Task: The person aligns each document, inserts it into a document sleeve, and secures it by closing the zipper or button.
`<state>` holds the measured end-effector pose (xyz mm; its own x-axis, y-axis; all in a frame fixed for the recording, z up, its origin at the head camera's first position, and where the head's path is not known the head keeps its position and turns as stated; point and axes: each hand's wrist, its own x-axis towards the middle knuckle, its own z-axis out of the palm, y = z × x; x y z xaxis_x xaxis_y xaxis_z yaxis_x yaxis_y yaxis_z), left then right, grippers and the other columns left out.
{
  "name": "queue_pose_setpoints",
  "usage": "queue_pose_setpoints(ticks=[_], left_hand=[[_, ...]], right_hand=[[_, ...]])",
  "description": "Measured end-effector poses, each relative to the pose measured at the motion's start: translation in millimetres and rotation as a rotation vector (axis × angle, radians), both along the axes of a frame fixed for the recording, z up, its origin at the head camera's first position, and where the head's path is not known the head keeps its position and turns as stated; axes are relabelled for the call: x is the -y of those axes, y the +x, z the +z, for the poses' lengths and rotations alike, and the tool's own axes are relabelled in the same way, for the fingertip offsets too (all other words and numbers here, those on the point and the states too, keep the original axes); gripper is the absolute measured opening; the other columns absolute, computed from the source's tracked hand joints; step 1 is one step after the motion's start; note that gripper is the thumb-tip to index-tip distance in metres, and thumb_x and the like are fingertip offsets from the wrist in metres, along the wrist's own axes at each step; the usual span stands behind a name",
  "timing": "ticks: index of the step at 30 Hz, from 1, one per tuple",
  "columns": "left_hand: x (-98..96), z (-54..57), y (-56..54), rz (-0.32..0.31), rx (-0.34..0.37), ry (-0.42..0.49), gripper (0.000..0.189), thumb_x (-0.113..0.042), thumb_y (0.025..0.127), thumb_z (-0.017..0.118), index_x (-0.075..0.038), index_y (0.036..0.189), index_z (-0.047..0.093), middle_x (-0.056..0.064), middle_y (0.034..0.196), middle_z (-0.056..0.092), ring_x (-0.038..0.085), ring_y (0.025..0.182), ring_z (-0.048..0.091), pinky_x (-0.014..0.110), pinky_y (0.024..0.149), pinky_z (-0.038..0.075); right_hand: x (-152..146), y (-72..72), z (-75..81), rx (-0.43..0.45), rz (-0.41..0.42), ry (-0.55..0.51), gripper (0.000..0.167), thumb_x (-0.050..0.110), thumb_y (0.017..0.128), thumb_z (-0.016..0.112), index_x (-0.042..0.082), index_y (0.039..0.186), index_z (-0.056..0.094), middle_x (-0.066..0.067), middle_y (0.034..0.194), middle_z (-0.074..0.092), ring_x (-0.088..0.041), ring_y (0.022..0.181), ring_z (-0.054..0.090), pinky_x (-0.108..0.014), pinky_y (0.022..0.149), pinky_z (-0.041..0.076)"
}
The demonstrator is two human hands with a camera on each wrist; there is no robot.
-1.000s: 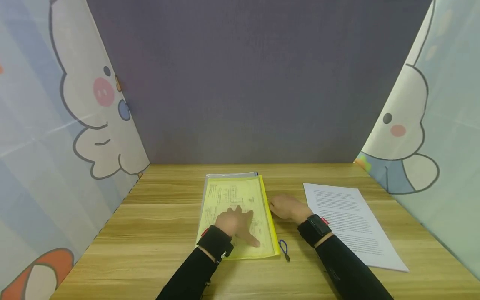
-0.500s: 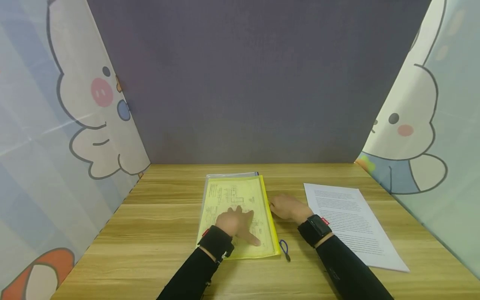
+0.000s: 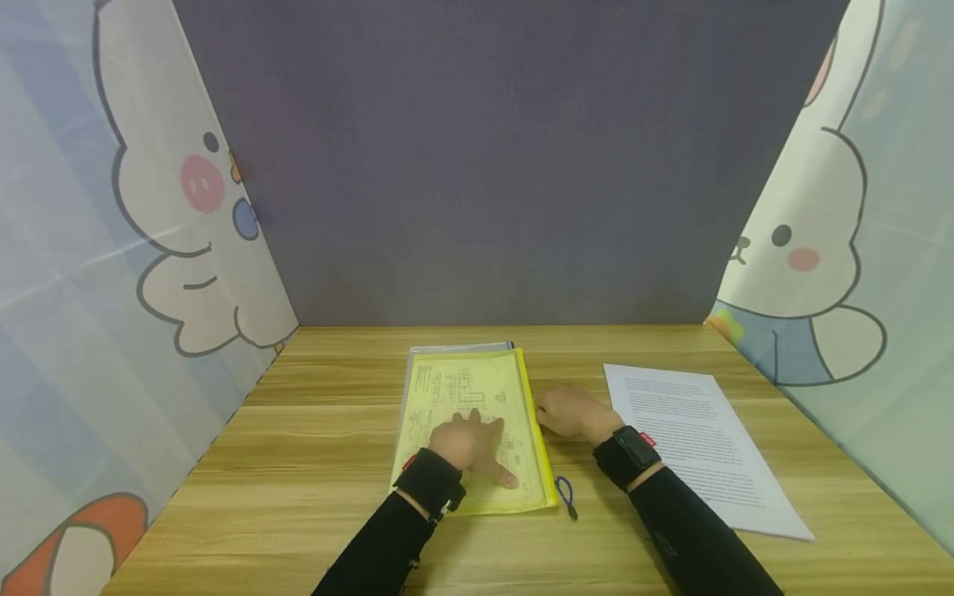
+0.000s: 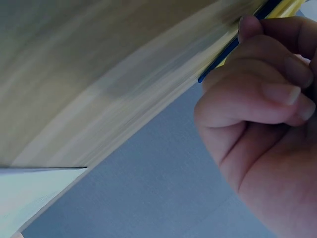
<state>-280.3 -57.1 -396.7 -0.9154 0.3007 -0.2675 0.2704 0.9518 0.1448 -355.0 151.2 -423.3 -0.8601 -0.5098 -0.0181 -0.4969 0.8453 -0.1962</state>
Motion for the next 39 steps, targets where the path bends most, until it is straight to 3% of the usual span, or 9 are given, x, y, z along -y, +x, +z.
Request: queue_pose_setpoints(ticks=[8, 19, 39], left_hand=[[0.1, 0.2, 0.9, 0.007, -0.001, 0.000, 0.103, -0.071, 0.072, 0.079, -0.022, 0.156, 0.044, 0.020, 0.161, 0.034, 0.048, 0.145, 0.033, 0.066, 0.099, 0.045], [-0.3, 0.6, 1.4, 0.017, 0.001, -0.006, 0.103, -0.072, 0.072, 0.079, -0.023, 0.156, 0.044, 0.020, 0.161, 0.034, 0.048, 0.144, 0.034, 0.066, 0.099, 0.045], [0.4, 2.2, 4.2, 0.006, -0.016, -0.005, 0.102, -0.072, 0.072, 0.078, -0.022, 0.155, 0.045, 0.021, 0.159, 0.037, 0.047, 0.141, 0.039, 0.063, 0.093, 0.049]], right_hand=[[0, 4.8, 6.7, 0.057, 0.015, 0.000, 0.028, 0.016, 0.099, 0.055, 0.016, 0.071, 0.058, 0.005, 0.064, 0.043, -0.013, 0.061, 0.047, -0.031, 0.063, 0.042], [2, 10.3, 11.0, 0.160, -0.029, -0.031, 0.033, 0.017, 0.097, 0.057, 0.017, 0.063, 0.057, 0.006, 0.059, 0.039, -0.011, 0.052, 0.037, -0.027, 0.053, 0.032], [3, 11.0, 9.7, 0.202, -0.068, -0.054, 0.036, 0.016, 0.091, 0.061, 0.018, 0.057, 0.048, 0.007, 0.054, 0.037, -0.009, 0.046, 0.031, -0.023, 0.047, 0.025]])
